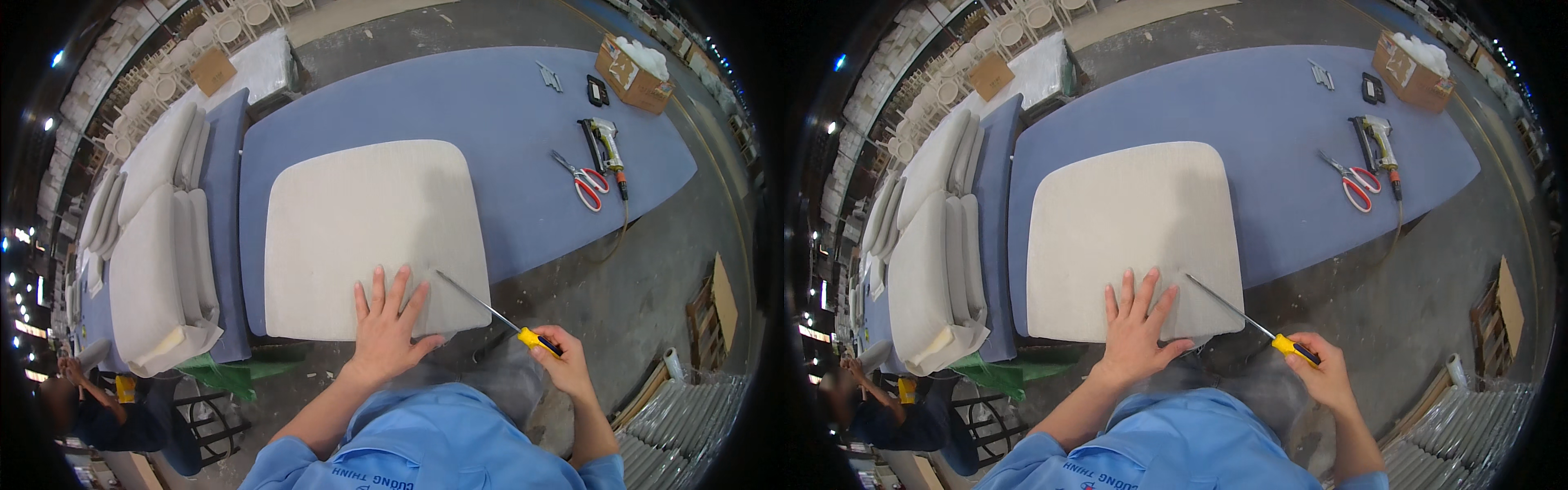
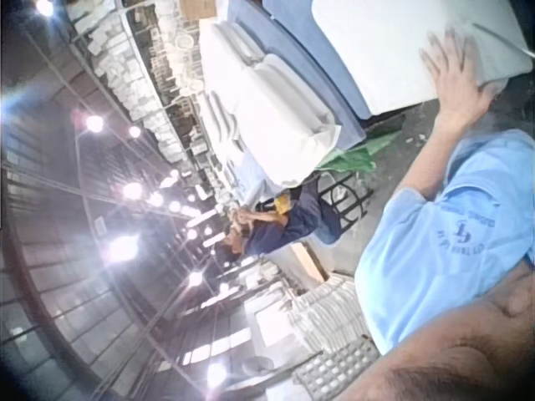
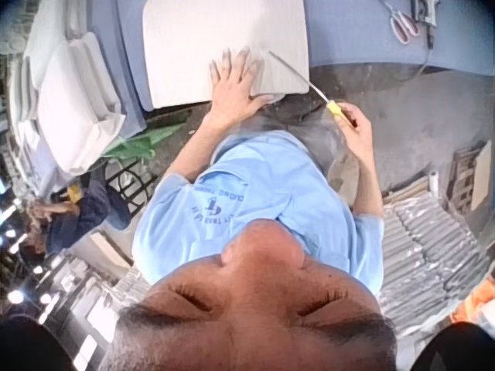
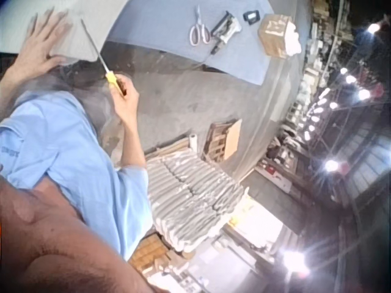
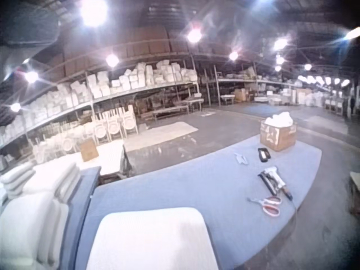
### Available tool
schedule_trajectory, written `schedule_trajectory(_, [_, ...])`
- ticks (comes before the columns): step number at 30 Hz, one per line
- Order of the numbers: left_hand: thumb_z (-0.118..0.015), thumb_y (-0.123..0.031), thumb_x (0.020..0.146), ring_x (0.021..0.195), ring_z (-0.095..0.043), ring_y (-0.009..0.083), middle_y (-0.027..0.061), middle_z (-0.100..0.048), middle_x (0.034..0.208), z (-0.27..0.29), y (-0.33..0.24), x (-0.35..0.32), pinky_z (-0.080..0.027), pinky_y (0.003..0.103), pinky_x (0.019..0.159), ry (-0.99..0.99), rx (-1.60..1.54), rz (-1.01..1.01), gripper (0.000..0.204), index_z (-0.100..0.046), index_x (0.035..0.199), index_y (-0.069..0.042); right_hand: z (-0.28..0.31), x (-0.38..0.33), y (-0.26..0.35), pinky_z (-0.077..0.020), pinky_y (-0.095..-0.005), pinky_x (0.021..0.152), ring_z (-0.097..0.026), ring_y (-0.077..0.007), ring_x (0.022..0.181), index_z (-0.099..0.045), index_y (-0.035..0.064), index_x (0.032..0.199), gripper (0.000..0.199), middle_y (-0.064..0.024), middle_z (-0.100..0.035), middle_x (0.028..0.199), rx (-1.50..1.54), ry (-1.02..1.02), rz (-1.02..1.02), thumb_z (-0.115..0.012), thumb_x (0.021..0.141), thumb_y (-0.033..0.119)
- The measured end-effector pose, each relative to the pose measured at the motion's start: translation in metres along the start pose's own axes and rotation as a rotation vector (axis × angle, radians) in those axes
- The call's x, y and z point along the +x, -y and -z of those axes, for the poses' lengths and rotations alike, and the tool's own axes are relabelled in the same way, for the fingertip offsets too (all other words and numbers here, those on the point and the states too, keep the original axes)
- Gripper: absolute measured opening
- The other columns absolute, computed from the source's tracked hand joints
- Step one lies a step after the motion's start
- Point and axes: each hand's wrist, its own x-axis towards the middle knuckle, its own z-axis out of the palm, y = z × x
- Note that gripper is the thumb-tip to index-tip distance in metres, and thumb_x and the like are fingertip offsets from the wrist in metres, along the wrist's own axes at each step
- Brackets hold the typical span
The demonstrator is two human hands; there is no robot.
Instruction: The person trims excess fabric from a cushion cover using a seam ripper and scissors. They repeatedly flip the cushion to access different edges, remove loose threads, and place the finished cushion on a stack.
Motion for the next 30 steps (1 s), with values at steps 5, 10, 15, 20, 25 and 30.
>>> schedule_trajectory(5, [-0.088, -0.051, 0.074, 0.153, -0.022, 0.0559, 0.0202, -0.025, 0.170, -0.001, -0.005, 0.005, -0.014, 0.078, 0.117, 0.051, 0.082, 0.034, 0.105, -0.040, 0.162, -0.019, 0.006, 0.007, 0.036, -0.0541, -0.0316, 0.078, -0.073, -0.0211, 0.089, -0.066, -0.0006, 0.125, 0.029, -0.0142, -0.075, 0.106, -0.315, 0.142, -0.024, -0.068, 0.100, 0.014])
schedule_trajectory(10, [-0.091, -0.051, 0.070, 0.152, -0.022, 0.0562, 0.0197, -0.026, 0.169, -0.005, -0.016, 0.013, -0.018, 0.079, 0.115, 0.037, 0.153, 0.098, 0.109, -0.040, 0.162, -0.022, 0.011, 0.013, 0.046, -0.0550, -0.0366, 0.080, -0.072, -0.0313, 0.094, -0.067, 0.0004, 0.127, 0.029, -0.0186, -0.073, 0.112, -0.506, 0.110, 0.156, -0.064, 0.100, 0.013])
schedule_trajectory(15, [-0.091, -0.048, 0.070, 0.152, -0.022, 0.0557, 0.0198, -0.025, 0.169, -0.009, -0.015, 0.014, -0.017, 0.080, 0.115, 0.036, 0.146, 0.107, 0.108, -0.040, 0.162, -0.023, 0.007, 0.017, 0.067, -0.0547, -0.0398, 0.078, -0.070, -0.0326, 0.087, -0.067, 0.0026, 0.129, 0.031, -0.0180, -0.071, 0.104, -0.482, 0.067, 0.247, -0.065, 0.100, 0.012])
schedule_trajectory(20, [-0.091, -0.046, 0.070, 0.153, -0.021, 0.0548, 0.0196, -0.025, 0.169, -0.011, -0.013, 0.013, -0.018, 0.080, 0.115, 0.048, 0.157, 0.107, 0.107, -0.040, 0.162, -0.023, 0.018, 0.024, 0.096, -0.0549, -0.0402, 0.074, -0.069, -0.0323, 0.081, -0.068, 0.0059, 0.132, 0.033, -0.0156, -0.070, 0.097, -0.596, 0.157, 0.294, -0.068, 0.100, 0.016])
schedule_trajectory(25, [-0.092, -0.045, 0.068, 0.154, -0.020, 0.0529, 0.0185, -0.026, 0.169, -0.011, -0.012, 0.013, -0.018, 0.079, 0.116, 0.052, 0.156, 0.112, 0.109, -0.040, 0.162, -0.025, 0.018, 0.028, 0.120, -0.0546, -0.0411, 0.070, -0.067, -0.0316, 0.076, -0.069, 0.0080, 0.133, 0.036, -0.0132, -0.069, 0.089, -0.766, 0.155, 0.275, -0.070, 0.098, 0.019])
schedule_trajectory(30, [-0.094, -0.043, 0.065, 0.155, -0.019, 0.0509, 0.0169, -0.026, 0.169, -0.013, -0.010, 0.011, -0.018, 0.078, 0.117, 0.041, 0.145, 0.116, 0.112, -0.040, 0.162, -0.027, 0.016, 0.034, 0.144, -0.0494, -0.0388, 0.063, -0.063, -0.0285, 0.067, -0.072, 0.0041, 0.129, 0.035, -0.0137, -0.066, 0.082, -0.867, 0.153, 0.339, -0.073, 0.095, 0.014])
